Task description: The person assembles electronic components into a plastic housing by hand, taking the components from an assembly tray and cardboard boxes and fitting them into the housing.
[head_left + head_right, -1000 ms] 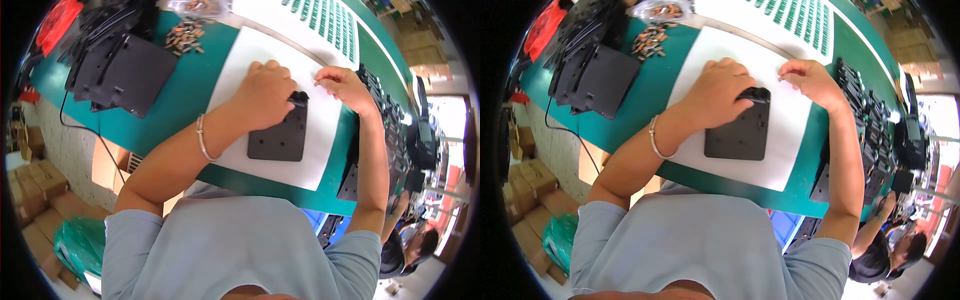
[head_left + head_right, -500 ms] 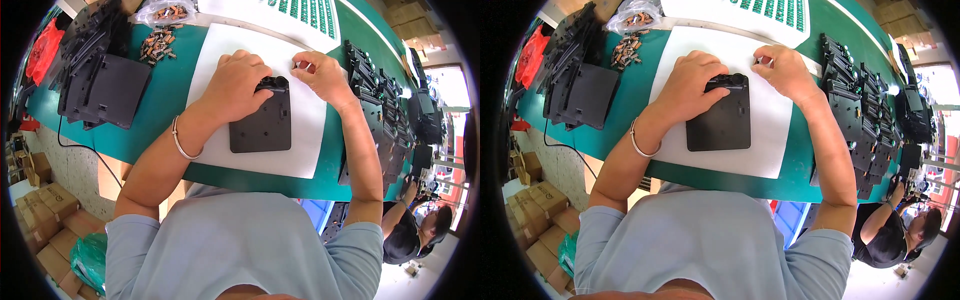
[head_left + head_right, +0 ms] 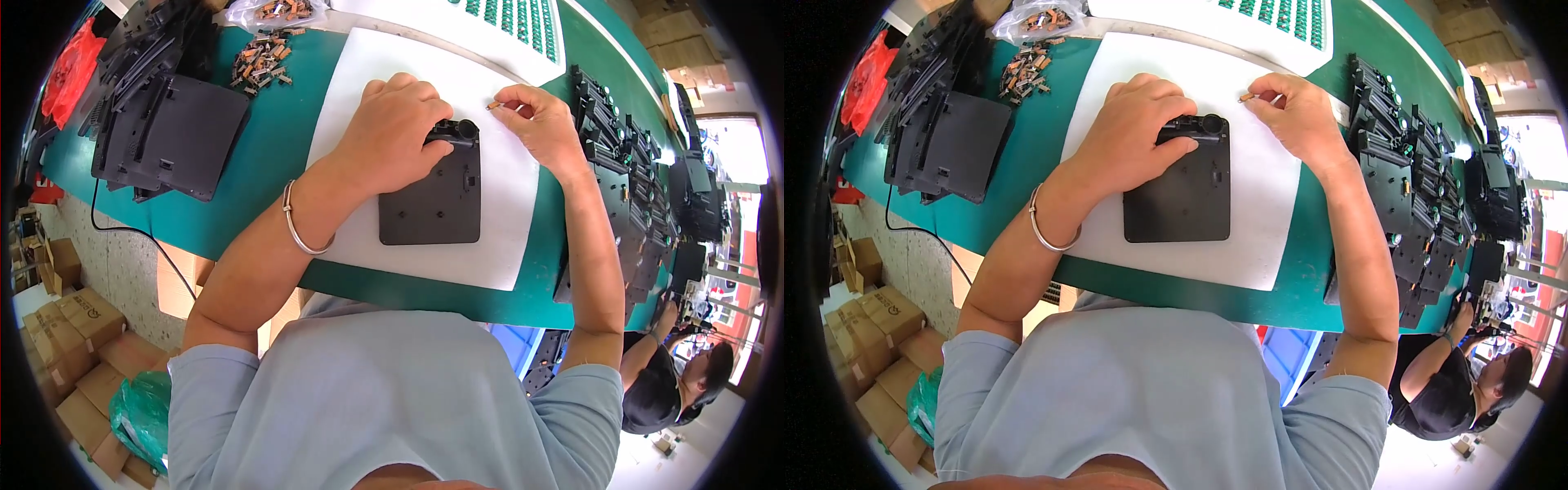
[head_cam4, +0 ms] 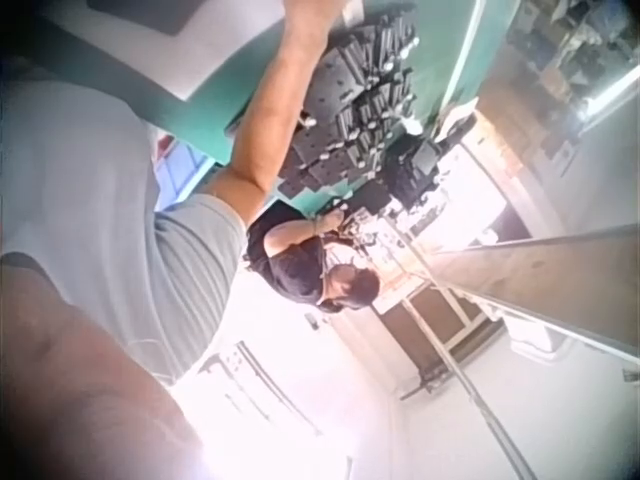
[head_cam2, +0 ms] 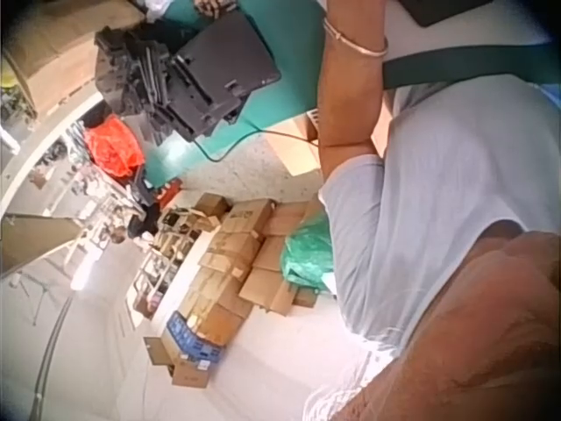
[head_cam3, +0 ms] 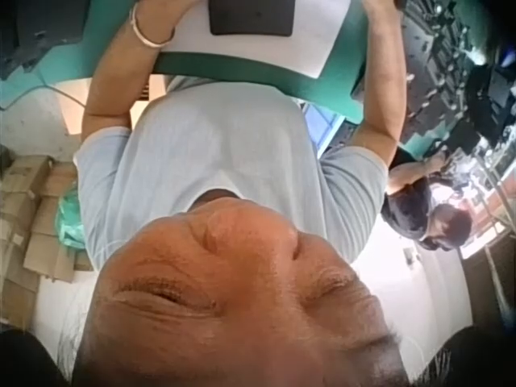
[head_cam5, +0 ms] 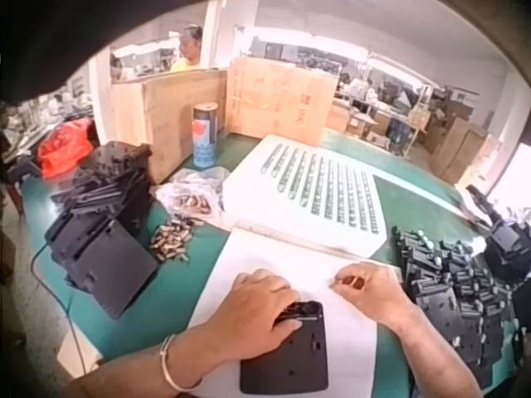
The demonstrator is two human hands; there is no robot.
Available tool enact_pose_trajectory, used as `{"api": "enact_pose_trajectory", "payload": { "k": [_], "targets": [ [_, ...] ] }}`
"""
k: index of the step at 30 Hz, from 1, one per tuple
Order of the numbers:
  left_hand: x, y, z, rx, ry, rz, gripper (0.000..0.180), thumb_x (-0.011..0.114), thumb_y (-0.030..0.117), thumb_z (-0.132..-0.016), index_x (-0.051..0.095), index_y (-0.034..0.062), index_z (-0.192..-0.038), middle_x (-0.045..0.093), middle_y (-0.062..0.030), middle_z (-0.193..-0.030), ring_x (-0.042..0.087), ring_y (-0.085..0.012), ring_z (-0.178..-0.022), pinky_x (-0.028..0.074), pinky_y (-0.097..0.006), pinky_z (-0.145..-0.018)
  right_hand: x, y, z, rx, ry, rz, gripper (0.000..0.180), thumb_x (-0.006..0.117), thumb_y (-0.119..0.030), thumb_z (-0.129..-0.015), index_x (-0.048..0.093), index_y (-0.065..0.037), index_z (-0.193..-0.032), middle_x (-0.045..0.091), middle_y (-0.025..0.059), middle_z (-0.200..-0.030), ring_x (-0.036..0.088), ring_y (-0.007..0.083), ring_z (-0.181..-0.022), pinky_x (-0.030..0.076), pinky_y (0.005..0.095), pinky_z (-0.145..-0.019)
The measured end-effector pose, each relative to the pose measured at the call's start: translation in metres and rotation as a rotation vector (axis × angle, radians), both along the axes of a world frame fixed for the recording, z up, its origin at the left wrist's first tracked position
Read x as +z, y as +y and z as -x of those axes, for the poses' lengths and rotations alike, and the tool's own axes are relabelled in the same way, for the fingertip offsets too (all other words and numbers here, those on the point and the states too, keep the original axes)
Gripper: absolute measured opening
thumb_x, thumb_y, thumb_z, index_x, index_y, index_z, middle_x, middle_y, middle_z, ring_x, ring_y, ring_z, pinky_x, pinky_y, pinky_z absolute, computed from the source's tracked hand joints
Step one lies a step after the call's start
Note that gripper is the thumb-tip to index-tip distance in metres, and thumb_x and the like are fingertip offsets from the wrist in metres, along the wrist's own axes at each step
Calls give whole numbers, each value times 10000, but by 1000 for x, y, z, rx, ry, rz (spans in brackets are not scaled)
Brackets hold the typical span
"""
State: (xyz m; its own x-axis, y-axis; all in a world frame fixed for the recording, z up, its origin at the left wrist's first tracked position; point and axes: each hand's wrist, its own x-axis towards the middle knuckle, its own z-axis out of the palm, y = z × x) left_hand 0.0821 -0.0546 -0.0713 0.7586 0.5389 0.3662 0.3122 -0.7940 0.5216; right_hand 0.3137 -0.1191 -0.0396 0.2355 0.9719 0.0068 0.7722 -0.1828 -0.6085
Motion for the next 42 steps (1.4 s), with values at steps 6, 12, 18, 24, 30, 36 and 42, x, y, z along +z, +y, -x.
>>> {"api": "enact_pose_trajectory", "payload": {
  "k": [6, 12, 18, 24, 30, 36, 42],
  "targets": [
    [-1, 0, -1, 6, -25, -5, 309, 770, 226, -766, 691, 79, -1027, 636, -51, -1031, 540, -254, -1058, 387, -409, -931, 4, 2, 9, -20, -10, 13, 181, 747, -194, -858, 706, -21, -893, 647, 38, -725, 549, 104, -632, 491, 268, -625],
    [-4, 0, -2, 14, -46, -29, 314, 787, 231, -761, 716, 78, -1026, 642, -34, -989, 544, -229, -1031, 385, -404, -912, 7, -2, 15, 22, -24, 70, 186, 746, -185, -861, 692, -8, -877, 611, 28, -678, 519, 86, -612, 468, 267, -591],
    [-4, 0, -2, 19, -46, -37, 318, 788, 229, -760, 717, 78, -1030, 638, -33, -983, 545, -229, -1029, 385, -403, -909, 1, -4, 7, 59, 90, 10, 143, 744, -132, -851, 713, -19, -933, 620, 13, -714, 508, 79, -627, 468, 246, -603],
    [-4, 0, -2, 20, -50, -47, 314, 784, 221, -754, 720, 79, -1026, 639, -31, -977, 545, -230, -1026, 386, -405, -899, 2, -3, 6, 91, 95, -6, 214, 729, -117, -861, 725, -76, -1071, 634, 16, -809, 515, 82, -672, 480, 247, -624],
    [-6, 1, -3, 14, -72, -37, 298, 782, 209, -748, 718, 80, -1009, 641, -33, -976, 545, -234, -1023, 387, -407, -895, 2, 3, 9, 223, -7, -30, 239, 727, -123, -858, 722, -98, -1095, 658, 56, -844, 546, 120, -679, 495, 269, -639],
    [-5, 0, -2, 19, -68, -41, 290, 779, 206, -748, 719, 83, -1003, 642, -36, -977, 549, -238, -1024, 391, -411, -902, 7, 3, 17, 271, -172, -127, 168, 705, -129, -847, 719, -86, -1009, 677, 91, -831, 595, 183, -648, 507, 289, -629],
    [-6, 0, -2, 17, -79, -51, 283, 778, 205, -749, 719, 83, -998, 640, -36, -974, 552, -239, -1024, 395, -413, -898, 4, 4, 16, 255, -299, -207, 129, 723, -112, -804, 707, -90, -930, 662, 64, -787, 581, 174, -609, 498, 286, -601]
  ]
}}
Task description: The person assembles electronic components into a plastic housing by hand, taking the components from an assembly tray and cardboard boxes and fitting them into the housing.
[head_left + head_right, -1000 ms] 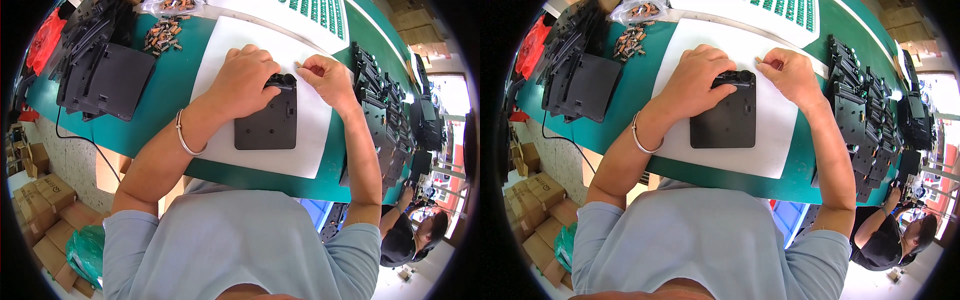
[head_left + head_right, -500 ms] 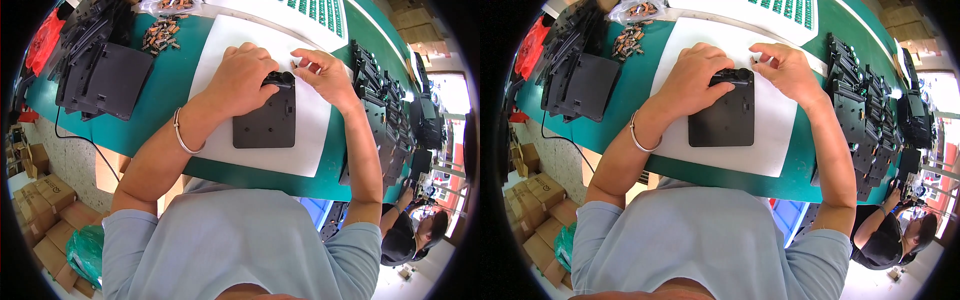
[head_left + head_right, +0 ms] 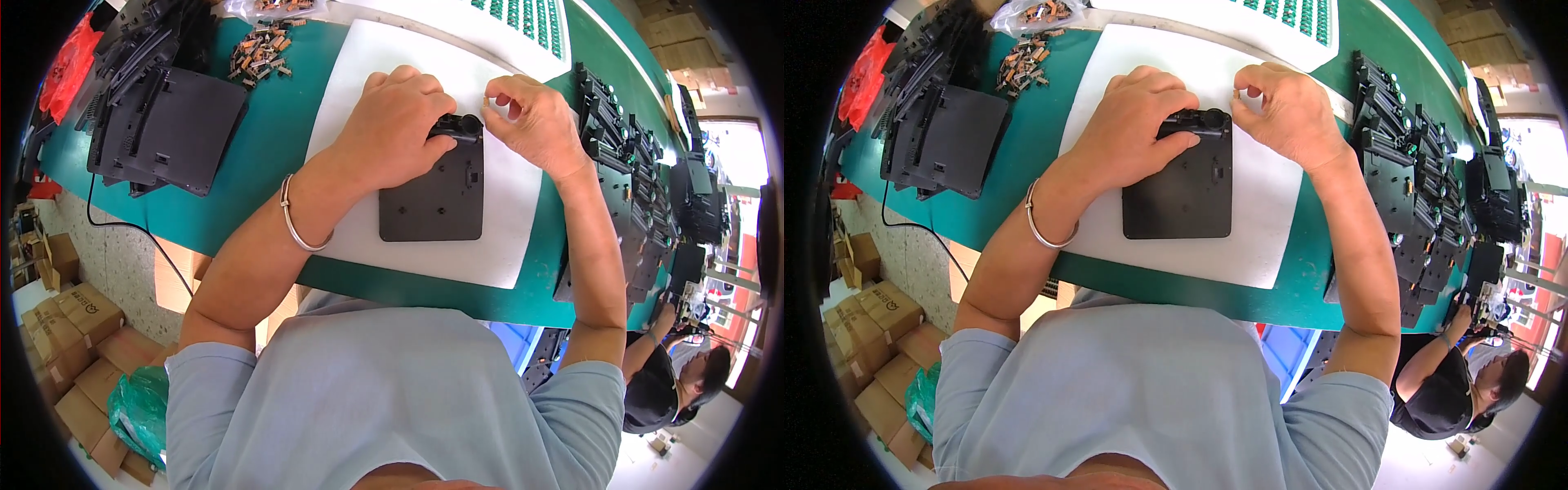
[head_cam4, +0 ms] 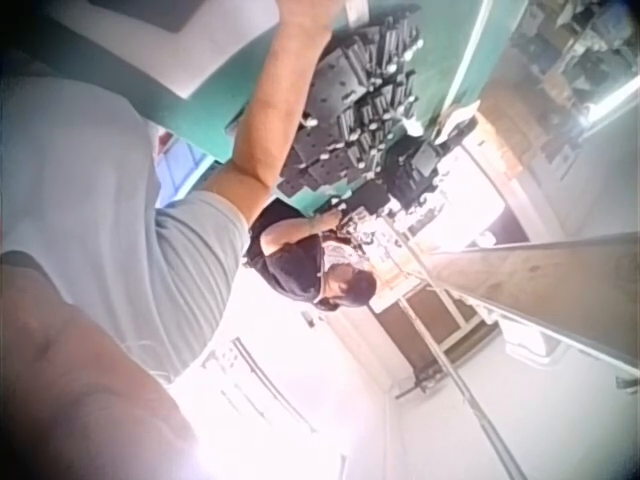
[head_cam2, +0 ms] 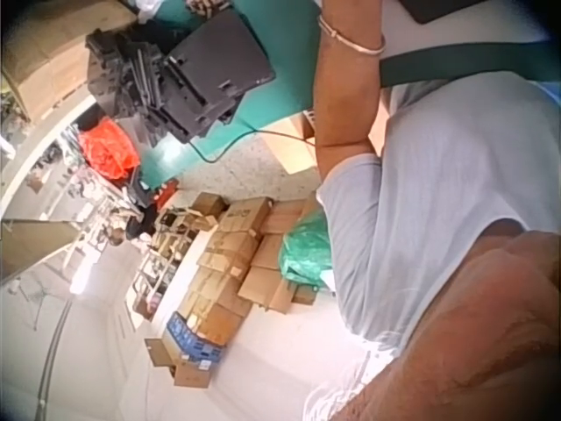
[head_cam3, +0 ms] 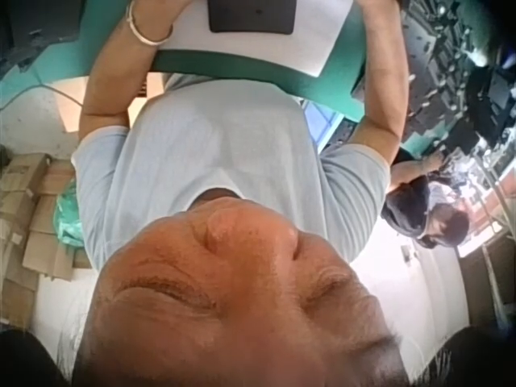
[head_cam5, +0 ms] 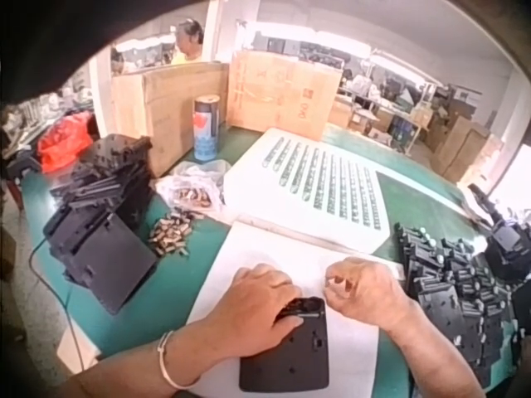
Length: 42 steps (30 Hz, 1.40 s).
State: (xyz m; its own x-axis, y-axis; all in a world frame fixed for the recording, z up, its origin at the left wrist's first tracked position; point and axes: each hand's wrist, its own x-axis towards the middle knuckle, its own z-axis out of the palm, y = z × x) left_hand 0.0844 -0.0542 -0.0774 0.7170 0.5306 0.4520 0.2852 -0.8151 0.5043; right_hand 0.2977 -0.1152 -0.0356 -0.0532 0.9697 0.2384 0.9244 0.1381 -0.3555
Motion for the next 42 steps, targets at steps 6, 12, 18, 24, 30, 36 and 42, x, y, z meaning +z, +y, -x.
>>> {"api": "enact_pose_trajectory", "payload": {
  "k": [6, 12, 18, 24, 30, 36, 42],
  "targets": [
    [4, -1, 2, -6, 31, 27, 291, 767, 207, -756, 689, 82, -1008, 627, -53, -1004, 546, -259, -1042, 393, -413, -907, -3, -11, 0, -58, 573, 143, 114, 752, -104, -801, 705, -99, -905, 628, -46, -777, 518, 65, -629, 426, 225, -565],
    [4, 1, 1, -20, 55, 48, 300, 751, 204, -766, 660, 83, -1024, 624, -68, -1046, 544, -281, -1052, 395, -417, -926, 1, -30, 11, 8, 532, 84, 142, 751, -29, -797, 708, -90, -917, 655, -30, -875, 513, 61, -677, 415, 214, -579],
    [0, 1, 2, -8, 51, 20, 295, 745, 205, -768, 662, 78, -1020, 632, -64, -1035, 548, -282, -1042, 407, -417, -926, 1, -65, 24, 52, 510, 181, 206, 778, -14, -778, 725, -78, -966, 668, 18, -930, 537, 82, -707, 443, 225, -601],
    [0, 2, 0, -8, 41, 0, 291, 737, 219, -776, 663, 75, -1018, 637, -63, -1030, 554, -276, -1035, 413, -417, -918, -6, -75, 28, 35, 483, 148, 228, 773, 17, -779, 727, -56, -990, 651, 45, -983, 633, 130, -804, 535, 238, -673],
    [-1, 0, 2, 4, 53, -12, 293, 733, 229, -784, 665, 76, -1025, 641, -62, -1046, 558, -270, -1052, 416, -414, -917, -10, -78, 31, -8, 414, 110, 218, 774, -1, -781, 722, -46, -989, 660, 73, -945, 658, 159, -779, 557, 261, -658],
    [-2, -1, 2, 2, 63, -6, 296, 732, 227, -785, 668, 75, -1031, 643, -64, -1054, 559, -274, -1058, 419, -418, -923, -1, -74, 33, 58, 301, 108, 182, 771, -19, -771, 703, -36, -940, 658, 77, -902, 645, 169, -729, 531, 265, -600],
    [0, 1, 0, 3, 74, 0, 295, 731, 223, -783, 668, 76, -1031, 643, -69, -1056, 560, -279, -1058, 421, -417, -923, 8, -68, 39, 102, 116, 69, 177, 757, -19, -742, 689, -28, -905, 660, 92, -888, 654, 264, -725, 537, 340, -621]
  ]
}}
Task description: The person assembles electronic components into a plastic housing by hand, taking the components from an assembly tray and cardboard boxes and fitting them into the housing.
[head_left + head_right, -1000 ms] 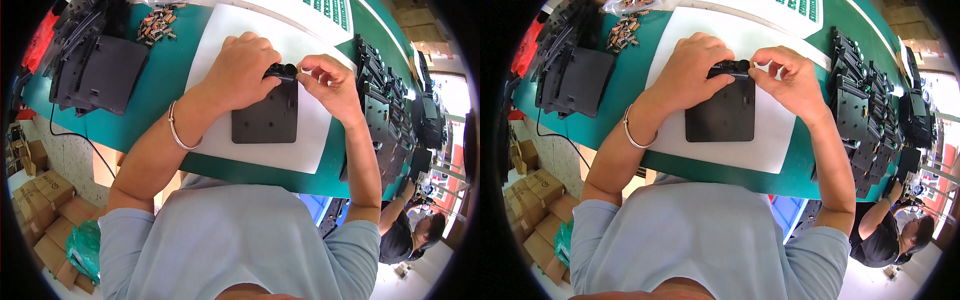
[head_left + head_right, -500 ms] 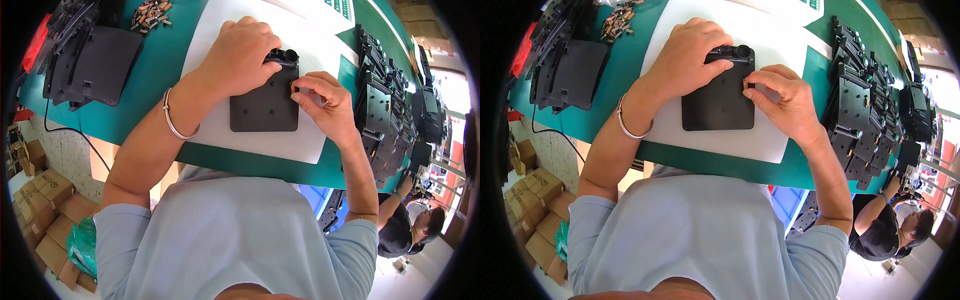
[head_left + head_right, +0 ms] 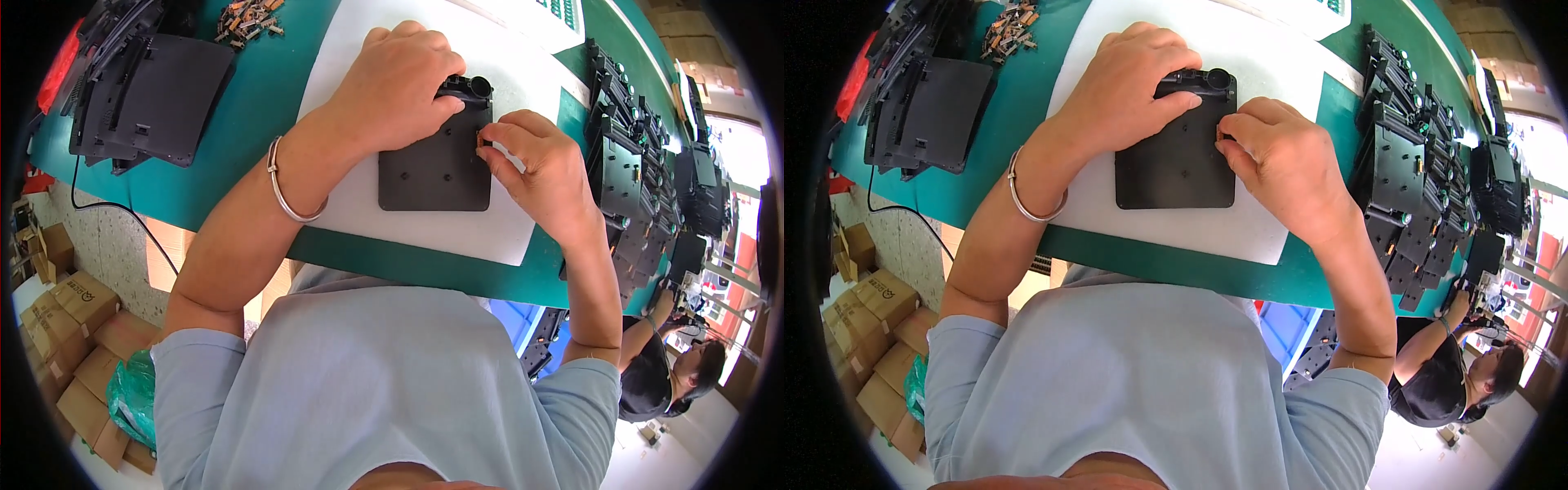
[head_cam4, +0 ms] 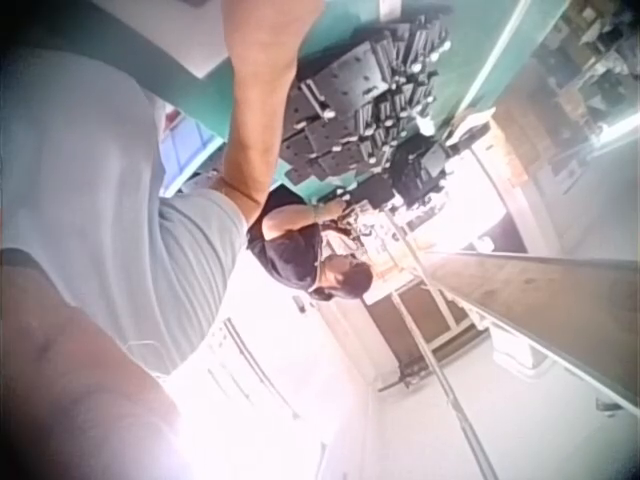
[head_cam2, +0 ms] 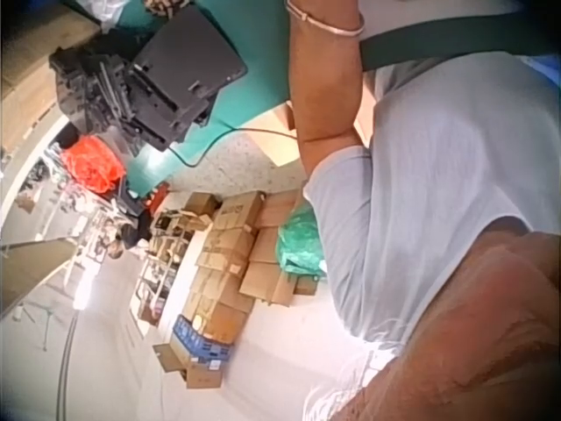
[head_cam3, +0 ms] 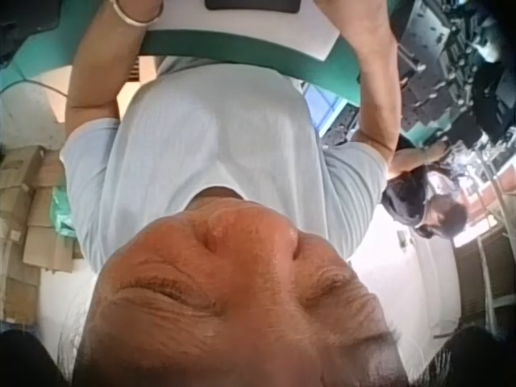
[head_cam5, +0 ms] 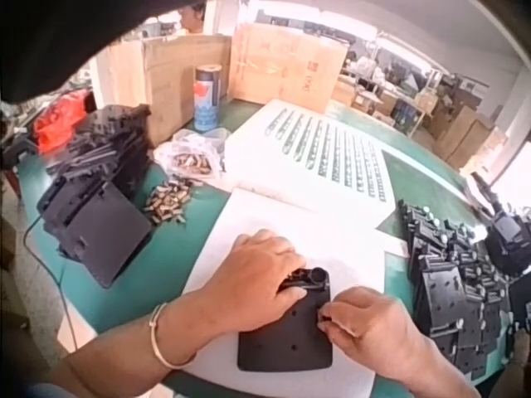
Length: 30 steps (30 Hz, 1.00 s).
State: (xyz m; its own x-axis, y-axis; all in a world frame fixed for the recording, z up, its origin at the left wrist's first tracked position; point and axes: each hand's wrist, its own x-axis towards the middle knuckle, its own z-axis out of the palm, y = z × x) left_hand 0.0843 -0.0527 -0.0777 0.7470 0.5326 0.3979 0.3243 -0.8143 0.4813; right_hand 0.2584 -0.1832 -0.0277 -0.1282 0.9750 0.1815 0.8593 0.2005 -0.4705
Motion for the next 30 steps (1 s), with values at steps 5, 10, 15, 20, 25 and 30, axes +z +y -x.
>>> {"api": "enact_pose_trajectory", "payload": {
  "k": [5, 10, 15, 20, 25, 30],
  "targets": [
    [1, 4, 0, 3, -24, -23, 295, 731, 227, -773, 663, 80, -1019, 639, -76, -1039, 559, -290, -1042, 421, -424, -907, 8, 5, -1, 16, -31, 40, 168, 744, -27, -736, 672, -43, -887, 643, 105, -838, 650, 303, -746, 536, 374, -632],
    [5, 2, 0, -26, -20, 10, 301, 738, 239, -749, 667, 85, -998, 615, -79, -1001, 537, -292, -1046, 401, -445, -885, 5, 2, -8, 59, -18, 50, 203, 751, -85, -743, 644, -77, -915, 624, 99, -798, 635, 311, -702, 523, 385, -605],
    [7, -6, 4, -29, -23, 43, 318, 745, 198, -740, 649, 88, -1023, 608, -88, -1039, 532, -305, -1061, 398, -443, -897, 20, 11, -16, 36, 3, -11, 270, 779, -133, -767, 669, -69, -1004, 641, 112, -819, 655, 296, -711, 534, 370, -625],
    [4, -3, 3, -33, -56, 41, 327, 767, 201, -736, 646, 99, -1022, 605, -69, -1063, 534, -293, -1063, 391, -436, -895, 49, 55, -44, -17, 74, 34, 139, 743, -100, -832, 697, -18, -934, 676, 103, -834, 657, 197, -687, 529, 300, -620],
    [5, -2, 3, -25, -39, 65, 320, 771, 204, -737, 650, 100, -1015, 612, -60, -1045, 538, -289, -1074, 392, -432, -899, 58, 60, -41, -45, 126, 185, 115, 706, -48, -850, 705, -1, -956, 677, 85, -821, 634, 137, -715, 524, 277, -662],
    [7, 1, 1, -22, -24, 48, 320, 757, 199, -755, 659, 89, -1040, 622, -66, -1053, 533, -280, -1073, 388, -425, -923, 32, 33, -35, 9, 190, 305, 137, 699, -19, -829, 702, -19, -966, 665, 84, -825, 633, 156, -705, 522, 278, -662]
  ]
}}
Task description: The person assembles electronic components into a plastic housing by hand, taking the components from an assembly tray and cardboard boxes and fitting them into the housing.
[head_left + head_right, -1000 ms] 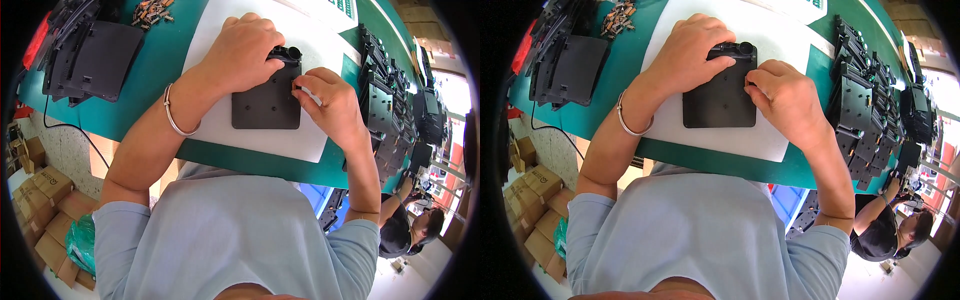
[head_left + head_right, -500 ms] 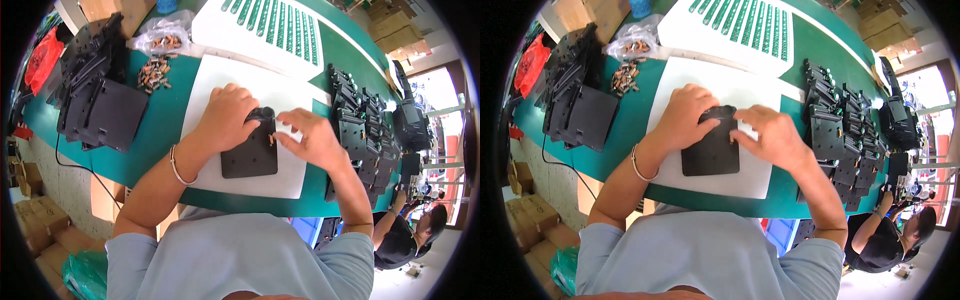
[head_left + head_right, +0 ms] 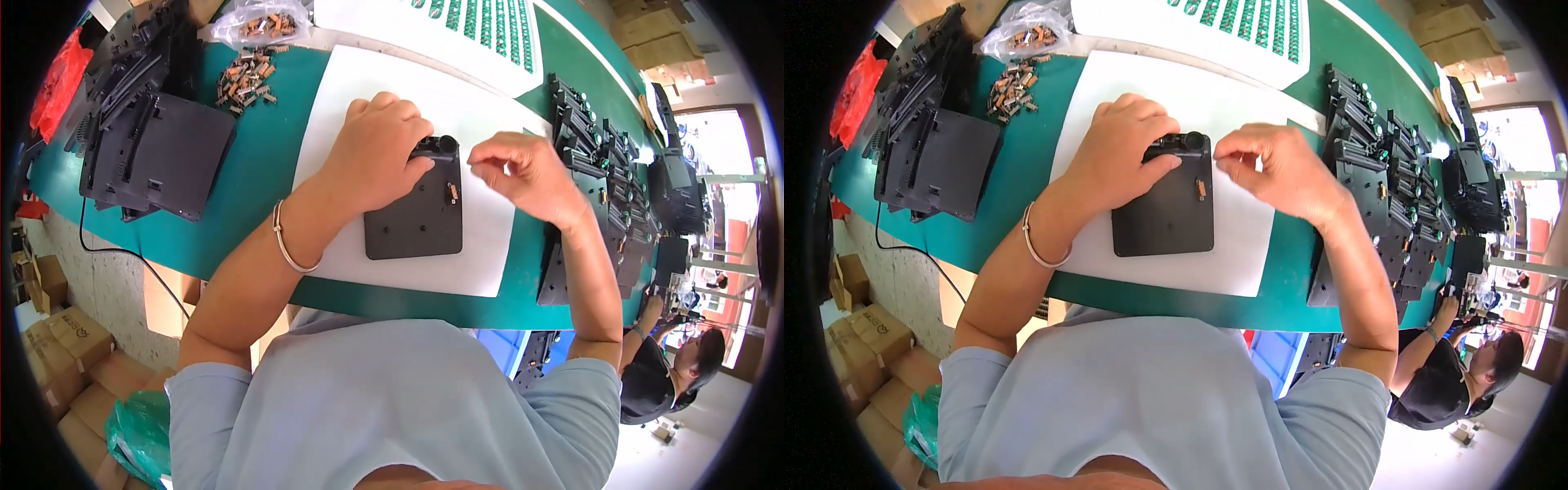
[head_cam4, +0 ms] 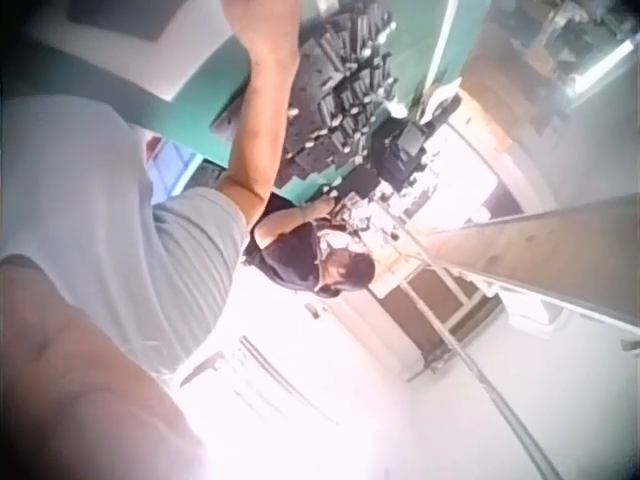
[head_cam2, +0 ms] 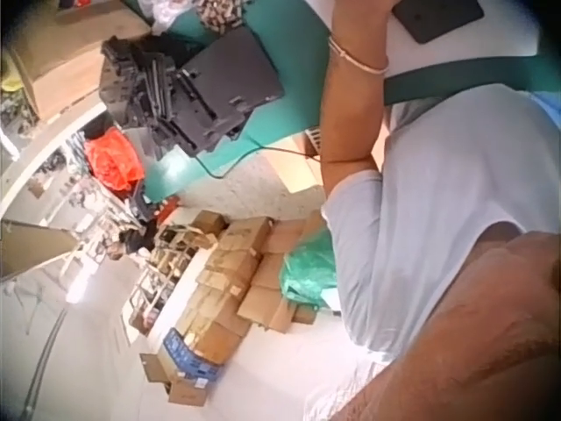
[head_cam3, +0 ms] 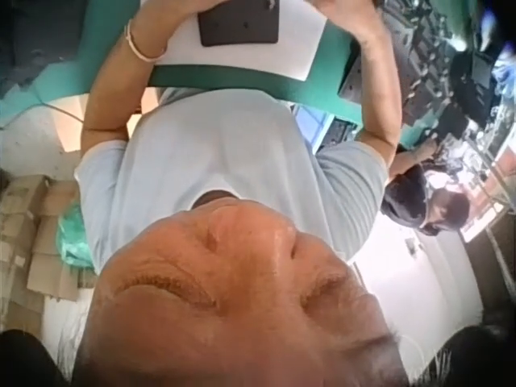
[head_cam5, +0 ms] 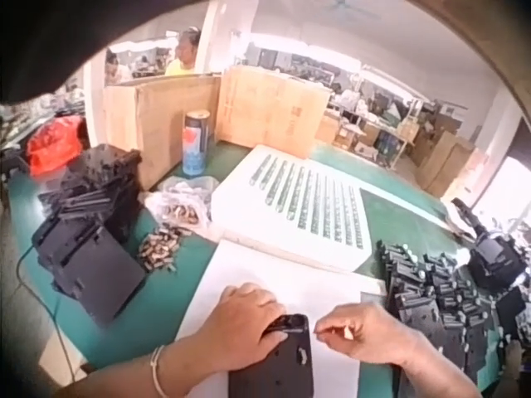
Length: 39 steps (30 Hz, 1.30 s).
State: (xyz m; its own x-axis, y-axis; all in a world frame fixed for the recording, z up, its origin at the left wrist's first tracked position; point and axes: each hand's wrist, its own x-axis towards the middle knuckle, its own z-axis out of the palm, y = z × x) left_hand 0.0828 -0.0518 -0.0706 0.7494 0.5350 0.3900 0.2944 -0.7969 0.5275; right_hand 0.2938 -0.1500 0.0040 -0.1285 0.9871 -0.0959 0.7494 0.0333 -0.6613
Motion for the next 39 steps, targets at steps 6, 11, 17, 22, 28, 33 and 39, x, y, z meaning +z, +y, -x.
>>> {"api": "enact_pose_trajectory", "payload": {
  "k": [6, 11, 17, 22, 28, 33, 39],
  "targets": [
    [-9, -1, -3, 33, -46, -59, 297, 784, 228, -736, 712, 98, -993, 637, -25, -979, 545, -232, -1035, 394, -412, -893, -24, -25, 17, 5, -1, -47, 240, 742, -46, -795, 689, -41, -1029, 655, 88, -850, 636, 183, -701, 526, 289, -630],
    [-11, -2, -2, 30, -63, -63, 298, 777, 228, -739, 713, 97, -999, 640, -22, -979, 548, -230, -1031, 398, -409, -890, -27, -30, 20, -47, -5, -80, 253, 753, -50, -778, 692, -51, -1024, 655, 80, -852, 633, 187, -699, 528, 293, -627],
    [-8, -2, -1, 31, -62, -55, 296, 770, 233, -740, 713, 94, -995, 640, -27, -978, 549, -233, -1025, 395, -407, -888, -29, -36, 28, -96, -81, -137, 257, 781, -77, -750, 692, -61, -990, 658, 82, -850, 640, 209, -674, 531, 300, -619],
    [-4, -2, 0, 1, -6, -28, 314, 740, 205, -762, 653, 81, -1038, 632, -67, -1059, 544, -274, -1074, 396, -415, -935, -36, -38, 29, -102, -130, -179, 258, 799, -101, -731, 687, -57, -959, 656, 79, -827, 644, 222, -648, 530, 306, -600],
    [-5, -2, 0, 8, -2, -23, 316, 740, 204, -762, 655, 79, -1040, 636, -68, -1064, 545, -276, -1076, 397, -416, -938, -29, -37, 38, -174, -113, -214, 260, 801, -130, -723, 684, -56, -942, 639, 76, -788, 633, 213, -630, 524, 311, -586],
    [-6, -2, 0, 10, -5, -32, 315, 742, 205, -765, 654, 80, -1040, 638, -70, -1065, 546, -278, -1077, 398, -416, -941, -39, -39, 42, -185, -165, -221, 225, 788, -125, -736, 686, -51, -923, 641, 74, -798, 621, 206, -616, 503, 320, -562],
    [-6, -2, 0, 11, -5, -34, 308, 741, 205, -767, 652, 83, -1036, 635, -68, -1058, 545, -278, -1077, 399, -416, -939, -43, -39, 44, -192, -119, -278, 199, 770, -82, -750, 691, -48, -929, 634, 70, -792, 601, 214, -581, 489, 320, -545]
  ]
}}
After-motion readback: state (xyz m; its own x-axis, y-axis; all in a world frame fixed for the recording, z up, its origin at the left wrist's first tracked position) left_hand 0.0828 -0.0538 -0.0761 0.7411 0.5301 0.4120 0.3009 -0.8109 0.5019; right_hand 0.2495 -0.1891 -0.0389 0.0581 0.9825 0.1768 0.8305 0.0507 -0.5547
